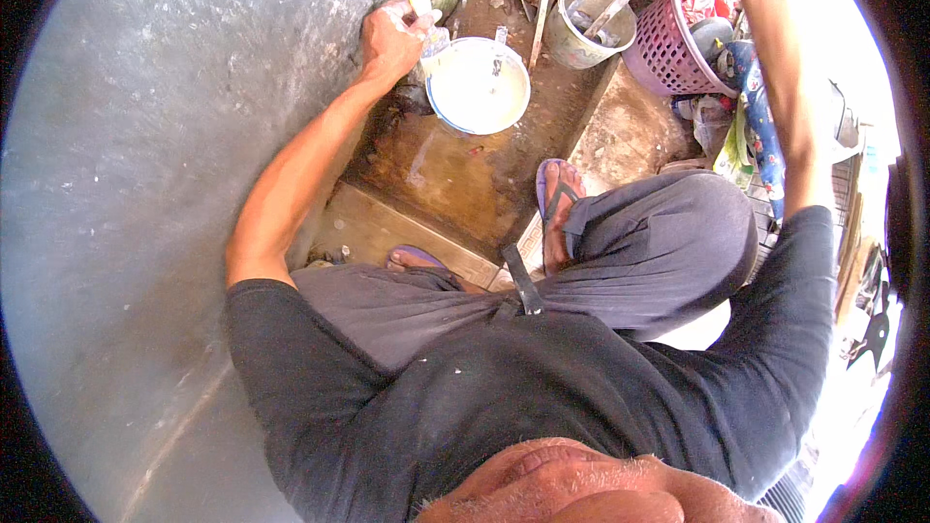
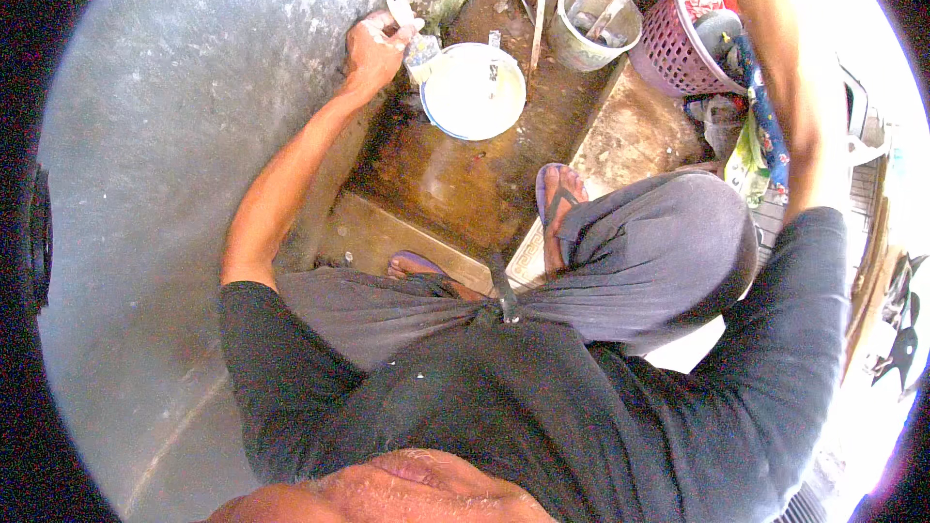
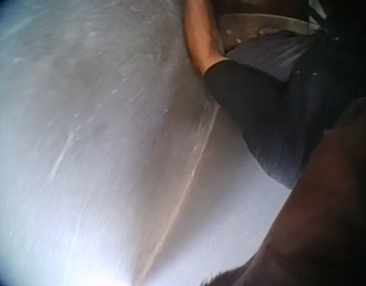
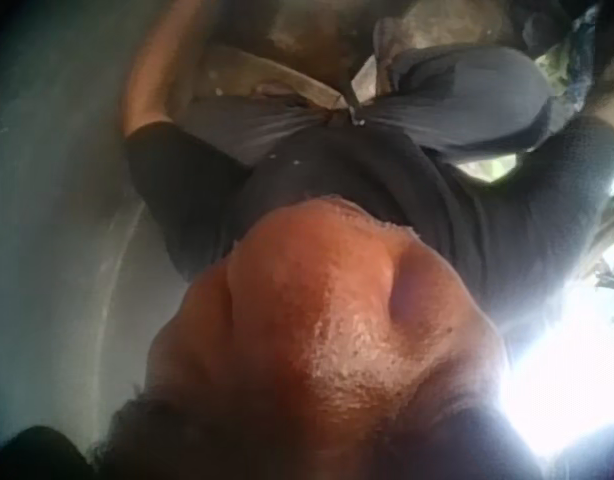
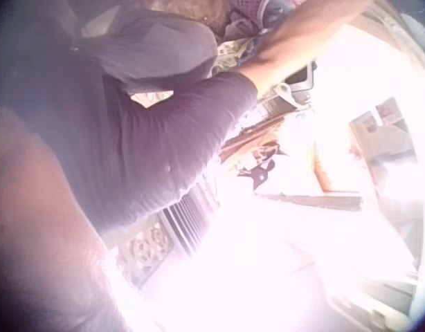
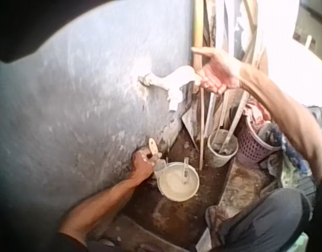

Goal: The person sits on the floor and stirs paint in a small bucket using a brush, then applies the paint to a plumbing fixture.

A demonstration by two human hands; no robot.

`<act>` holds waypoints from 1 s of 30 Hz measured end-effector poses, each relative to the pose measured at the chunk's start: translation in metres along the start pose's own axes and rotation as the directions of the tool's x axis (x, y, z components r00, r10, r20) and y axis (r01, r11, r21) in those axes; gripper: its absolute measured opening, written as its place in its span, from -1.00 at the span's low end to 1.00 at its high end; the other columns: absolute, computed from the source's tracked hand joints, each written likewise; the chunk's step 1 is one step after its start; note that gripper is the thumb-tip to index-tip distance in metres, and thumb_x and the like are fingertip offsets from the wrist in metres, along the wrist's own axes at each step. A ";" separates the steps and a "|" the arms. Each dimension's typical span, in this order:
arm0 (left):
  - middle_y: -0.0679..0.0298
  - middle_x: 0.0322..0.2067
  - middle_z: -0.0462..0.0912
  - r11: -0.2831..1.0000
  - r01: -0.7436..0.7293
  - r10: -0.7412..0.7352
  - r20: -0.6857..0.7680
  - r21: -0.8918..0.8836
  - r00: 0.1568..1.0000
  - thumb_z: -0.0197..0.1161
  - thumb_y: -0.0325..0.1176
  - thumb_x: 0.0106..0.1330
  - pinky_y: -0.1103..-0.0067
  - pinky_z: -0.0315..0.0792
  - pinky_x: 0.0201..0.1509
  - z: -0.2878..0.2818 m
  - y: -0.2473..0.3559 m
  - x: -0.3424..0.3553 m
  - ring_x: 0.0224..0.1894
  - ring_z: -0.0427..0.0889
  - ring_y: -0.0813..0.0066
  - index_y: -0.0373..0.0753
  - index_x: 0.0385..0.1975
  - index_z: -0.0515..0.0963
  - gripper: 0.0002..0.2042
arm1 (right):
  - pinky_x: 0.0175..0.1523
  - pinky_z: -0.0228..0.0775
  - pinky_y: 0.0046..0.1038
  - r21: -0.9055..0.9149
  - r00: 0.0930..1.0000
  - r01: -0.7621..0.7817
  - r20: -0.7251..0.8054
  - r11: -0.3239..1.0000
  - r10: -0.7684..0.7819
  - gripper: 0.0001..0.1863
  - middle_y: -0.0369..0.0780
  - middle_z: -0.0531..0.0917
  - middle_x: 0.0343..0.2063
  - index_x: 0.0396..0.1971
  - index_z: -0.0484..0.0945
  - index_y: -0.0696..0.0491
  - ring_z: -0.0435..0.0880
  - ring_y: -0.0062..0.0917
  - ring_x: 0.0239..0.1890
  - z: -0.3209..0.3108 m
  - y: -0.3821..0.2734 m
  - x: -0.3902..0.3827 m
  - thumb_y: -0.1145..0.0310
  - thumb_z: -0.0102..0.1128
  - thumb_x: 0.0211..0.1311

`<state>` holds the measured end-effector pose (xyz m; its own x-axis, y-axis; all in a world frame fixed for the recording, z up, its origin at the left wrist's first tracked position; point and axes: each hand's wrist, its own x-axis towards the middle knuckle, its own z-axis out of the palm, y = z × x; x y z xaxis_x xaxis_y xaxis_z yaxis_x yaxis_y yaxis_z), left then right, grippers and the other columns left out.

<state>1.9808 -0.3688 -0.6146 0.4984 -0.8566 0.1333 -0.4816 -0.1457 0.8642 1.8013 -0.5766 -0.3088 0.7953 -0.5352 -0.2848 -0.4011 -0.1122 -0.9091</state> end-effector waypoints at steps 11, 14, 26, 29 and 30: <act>0.10 -0.45 0.64 0.991 -0.131 0.130 -0.045 -0.012 0.991 0.40 -0.19 0.06 0.42 0.46 -0.32 0.005 0.005 -0.003 -0.45 0.61 0.26 -0.31 -0.35 0.67 -0.70 | -0.28 0.58 -0.22 -0.897 0.898 0.432 0.419 0.094 -0.132 -0.53 0.00 0.66 -0.45 -0.38 0.60 0.16 0.69 -0.13 -0.35 0.103 0.277 0.066 -0.02 0.09 0.18; 0.11 -0.45 0.64 0.991 -0.104 0.102 -0.022 -0.083 0.995 0.40 -0.19 0.06 0.44 0.45 -0.32 0.011 0.005 -0.003 -0.44 0.61 0.28 -0.32 -0.37 0.67 -0.70 | -0.30 0.59 -0.23 -0.911 0.913 0.408 0.405 0.062 -0.049 -0.67 -0.03 0.67 -0.48 -0.41 0.61 0.14 0.70 -0.16 -0.35 0.113 0.290 0.059 0.13 0.18 0.12; 0.10 -0.39 0.66 0.993 -0.093 0.093 -0.010 -0.068 0.996 0.38 -0.18 0.08 0.41 0.46 -0.27 0.010 0.007 -0.008 -0.40 0.63 0.26 -0.30 -0.32 0.67 -0.70 | -0.42 0.52 -0.23 -0.758 0.752 0.652 0.642 0.029 -0.150 -0.85 -0.07 0.61 -0.63 -0.41 0.56 0.18 0.67 -0.21 -0.49 0.158 0.285 0.031 0.46 0.06 0.06; 0.11 -0.40 0.66 0.996 -0.082 0.082 0.001 -0.024 0.997 0.38 -0.16 0.07 0.42 0.46 -0.29 0.010 0.007 -0.008 -0.40 0.63 0.27 -0.31 -0.33 0.67 -0.68 | -0.39 0.53 -0.25 -0.840 0.838 0.538 0.522 0.074 -0.159 -0.86 -0.11 0.64 -0.59 -0.39 0.57 0.12 0.68 -0.25 -0.48 0.158 0.281 0.047 0.44 0.09 0.07; 0.12 -0.40 0.66 0.995 -0.101 0.101 -0.011 -0.014 0.995 0.38 -0.15 0.07 0.42 0.46 -0.30 0.009 0.006 -0.009 -0.41 0.63 0.27 -0.30 -0.33 0.67 -0.68 | -0.37 0.53 -0.22 -0.843 0.837 0.536 0.521 0.057 -0.166 -0.84 -0.09 0.64 -0.58 -0.44 0.57 0.14 0.67 -0.21 -0.48 0.155 0.278 0.048 0.40 0.04 0.13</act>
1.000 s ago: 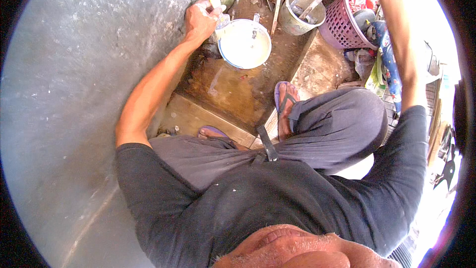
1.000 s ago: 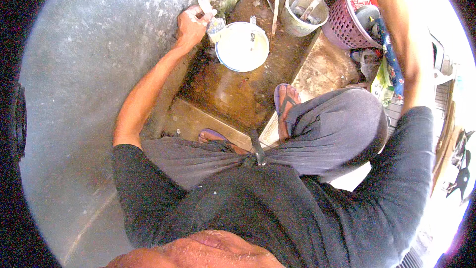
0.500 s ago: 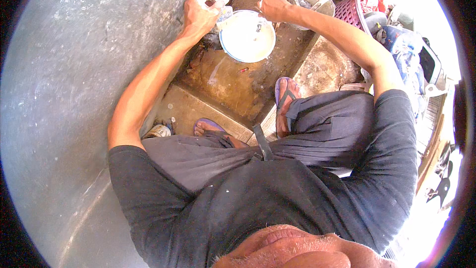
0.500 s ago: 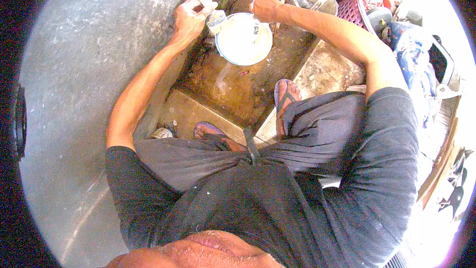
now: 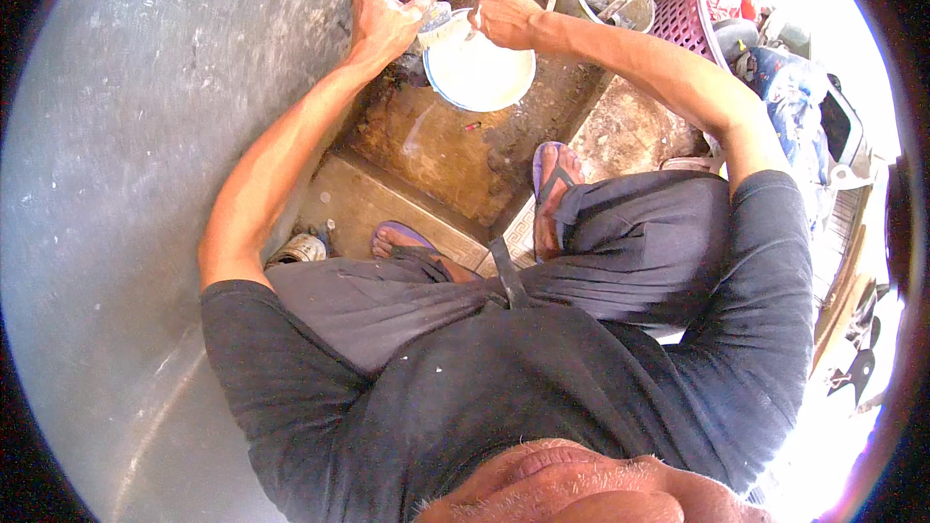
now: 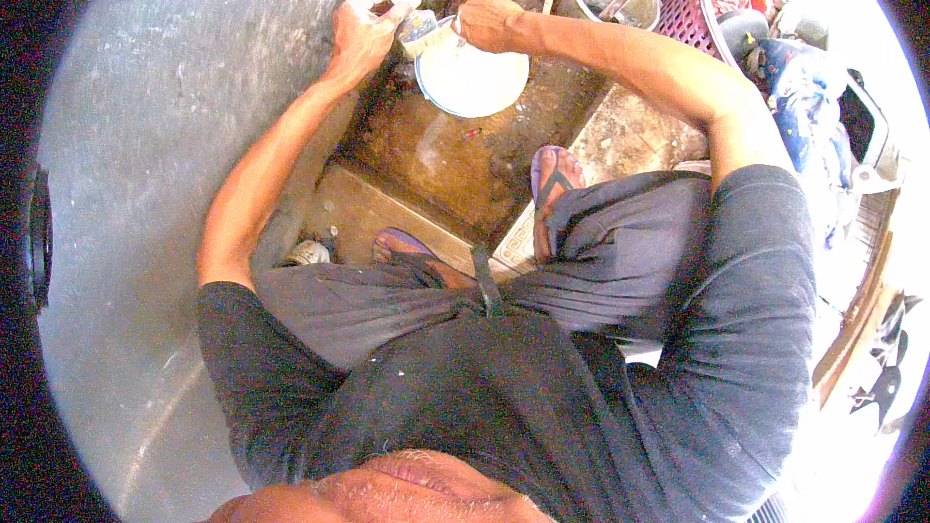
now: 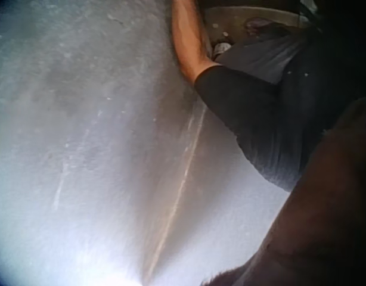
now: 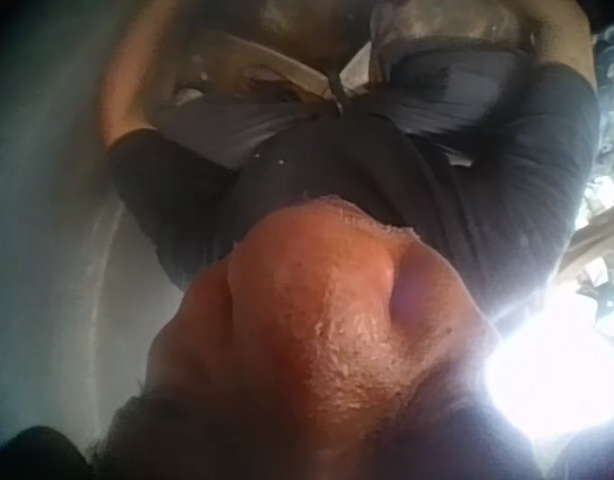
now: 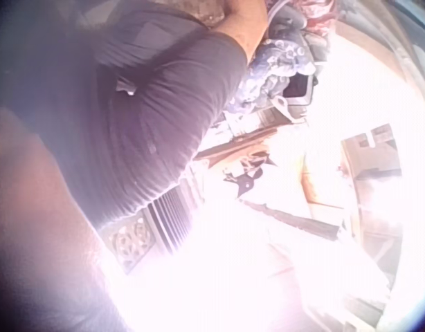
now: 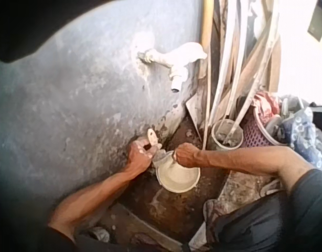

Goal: The person sits on the floor and stirs paint in a small bucket using a brush, then applies the paint to a plumbing fixture.

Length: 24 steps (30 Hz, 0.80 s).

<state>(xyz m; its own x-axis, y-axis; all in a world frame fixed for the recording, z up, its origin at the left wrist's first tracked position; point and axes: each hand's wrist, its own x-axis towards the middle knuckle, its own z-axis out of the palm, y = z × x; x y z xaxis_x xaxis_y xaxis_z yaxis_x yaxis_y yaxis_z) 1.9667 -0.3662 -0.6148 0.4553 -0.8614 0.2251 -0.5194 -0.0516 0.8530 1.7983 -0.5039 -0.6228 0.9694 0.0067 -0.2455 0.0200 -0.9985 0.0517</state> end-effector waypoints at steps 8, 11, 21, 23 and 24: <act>0.14 -0.42 0.65 0.998 0.046 -0.046 0.010 0.037 0.999 0.39 -0.14 0.06 0.41 0.46 -0.30 -0.007 0.020 -0.005 -0.43 0.63 0.27 -0.28 -0.36 0.68 -0.68 | -0.31 0.53 -0.19 -0.033 0.975 0.137 0.179 0.990 -0.129 -0.80 -0.02 0.64 -0.57 -0.47 0.58 0.21 0.67 -0.15 -0.42 -0.002 -0.005 -0.034 0.37 0.06 0.08; 0.16 -0.42 0.65 0.997 -0.047 0.048 -0.020 0.058 0.999 0.40 -0.14 0.05 0.43 0.46 -0.31 -0.009 0.005 -0.005 -0.44 0.64 0.28 -0.29 -0.37 0.68 -0.69 | -0.34 0.53 -0.18 0.124 0.962 0.094 0.245 0.988 -0.122 -0.84 -0.02 0.61 -0.62 -0.47 0.57 0.18 0.67 -0.15 -0.44 -0.008 -0.025 -0.030 0.41 0.12 -0.05; 0.16 -0.32 0.70 0.998 0.037 -0.037 -0.003 0.055 0.999 0.39 -0.19 0.08 0.49 0.49 -0.24 -0.006 0.004 -0.004 -0.36 0.67 0.37 -0.23 -0.30 0.68 -0.73 | -0.37 0.52 -0.25 -0.087 0.999 0.039 -0.010 0.995 -0.040 -0.84 -0.11 0.63 -0.61 -0.41 0.56 0.16 0.67 -0.22 -0.46 0.009 -0.007 -0.007 0.41 0.06 0.08; 0.19 -0.27 0.71 0.994 0.069 -0.071 0.028 0.082 0.997 0.36 -0.31 0.12 0.54 0.49 -0.12 -0.007 0.007 -0.004 -0.23 0.68 0.41 -0.22 -0.25 0.69 -0.77 | -0.36 0.54 -0.24 -0.163 0.994 0.069 0.092 0.984 -0.055 -0.81 -0.11 0.64 -0.60 -0.40 0.57 0.16 0.68 -0.20 -0.46 0.009 0.001 -0.017 0.36 0.06 0.11; 0.19 -0.28 0.71 0.995 0.055 -0.058 0.023 0.088 0.998 0.36 -0.29 0.12 0.54 0.49 -0.13 -0.007 0.009 -0.004 -0.25 0.68 0.41 -0.22 -0.25 0.69 -0.77 | -0.36 0.54 -0.24 -0.141 0.986 0.099 0.147 0.985 -0.078 -0.81 -0.10 0.64 -0.60 -0.40 0.57 0.16 0.68 -0.19 -0.46 0.002 -0.003 -0.024 0.36 0.07 0.09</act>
<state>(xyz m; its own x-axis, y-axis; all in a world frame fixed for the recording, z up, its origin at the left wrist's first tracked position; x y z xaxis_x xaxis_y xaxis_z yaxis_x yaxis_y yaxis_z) 1.9658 -0.3600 -0.6049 0.4675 -0.8686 0.1644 -0.5548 -0.1435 0.8195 1.7745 -0.5016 -0.6188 0.9183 0.0765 -0.3885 0.1504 -0.9750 0.1634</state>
